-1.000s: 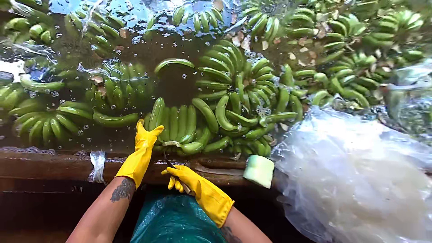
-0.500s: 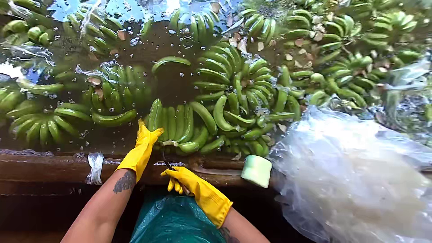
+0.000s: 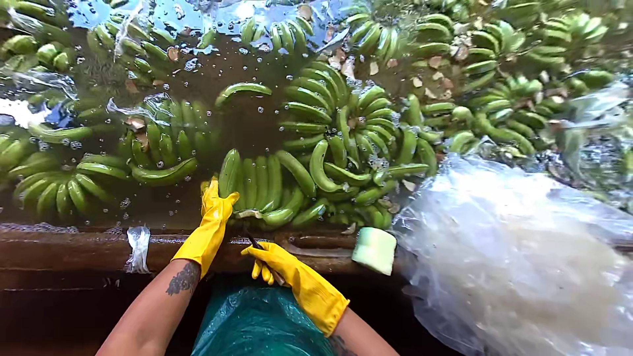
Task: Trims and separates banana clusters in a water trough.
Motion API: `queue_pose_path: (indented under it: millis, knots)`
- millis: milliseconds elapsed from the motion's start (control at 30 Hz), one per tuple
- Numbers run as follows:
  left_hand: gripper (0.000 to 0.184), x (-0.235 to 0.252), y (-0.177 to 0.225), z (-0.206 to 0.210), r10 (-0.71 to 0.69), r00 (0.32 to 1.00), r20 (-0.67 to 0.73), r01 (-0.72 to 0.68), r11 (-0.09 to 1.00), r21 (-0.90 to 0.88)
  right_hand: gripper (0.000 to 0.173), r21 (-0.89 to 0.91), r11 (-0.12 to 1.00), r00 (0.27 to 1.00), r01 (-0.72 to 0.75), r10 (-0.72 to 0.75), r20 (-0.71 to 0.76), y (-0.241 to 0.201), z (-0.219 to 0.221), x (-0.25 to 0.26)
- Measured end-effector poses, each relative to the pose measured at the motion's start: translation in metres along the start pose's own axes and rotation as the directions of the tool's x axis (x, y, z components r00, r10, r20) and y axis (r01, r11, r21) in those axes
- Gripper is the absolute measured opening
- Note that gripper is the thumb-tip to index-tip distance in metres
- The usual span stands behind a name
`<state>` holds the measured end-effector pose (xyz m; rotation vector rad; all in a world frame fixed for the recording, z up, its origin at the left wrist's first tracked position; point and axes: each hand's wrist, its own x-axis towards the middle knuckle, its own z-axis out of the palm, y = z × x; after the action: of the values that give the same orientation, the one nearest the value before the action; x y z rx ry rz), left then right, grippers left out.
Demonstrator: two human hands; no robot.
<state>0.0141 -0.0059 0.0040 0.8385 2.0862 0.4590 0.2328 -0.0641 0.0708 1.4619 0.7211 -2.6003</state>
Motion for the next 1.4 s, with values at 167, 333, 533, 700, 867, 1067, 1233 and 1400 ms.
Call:
queue_pose_path:
  millis: [167,333,533,700,867,1067,1233,1400]
  knots:
    - [0.088,0.01,-0.01,0.01,0.095,0.992,-0.083,-0.098,0.995,-0.028,0.033,-0.045,0.999,0.993,0.024,-0.029,-0.117,-0.003,-0.018,-0.006]
    - [0.083,0.011,-0.01,0.011,0.088,0.992,-0.093,-0.101,0.984,-0.144,0.034,-0.107,0.994,0.993,0.007,-0.02,-0.118,-0.01,-0.015,-0.007]
    - [0.083,0.006,-0.003,0.008,0.05,0.995,-0.084,-0.064,0.983,-0.175,0.035,-0.115,0.993,0.998,-0.026,0.02,-0.053,-0.002,0.001,0.0]
    - [0.071,-0.027,0.017,-0.012,-0.038,0.999,0.002,0.038,0.999,-0.036,0.036,-0.122,0.991,0.998,-0.048,0.042,-0.05,0.006,0.003,-0.001]
    - [0.078,0.003,-0.015,0.006,-0.062,0.998,0.02,0.065,0.985,-0.16,0.034,-0.107,0.993,0.996,-0.048,0.039,-0.081,0.007,-0.002,-0.002]
    - [0.08,-0.007,0.0,-0.007,-0.103,0.989,0.108,0.128,0.957,-0.261,0.034,-0.104,0.993,0.994,-0.054,0.044,-0.096,0.009,-0.005,-0.003]
    - [0.08,0.009,-0.011,0.015,0.104,0.974,-0.204,-0.134,0.981,-0.142,0.04,-0.063,0.998,0.995,0.029,-0.035,-0.094,0.003,-0.003,-0.007]
    - [0.077,0.009,-0.016,0.016,0.237,0.944,-0.228,-0.258,0.964,-0.066,0.043,-0.075,0.977,0.961,0.198,-0.209,-0.181,-0.029,-0.007,-0.008]
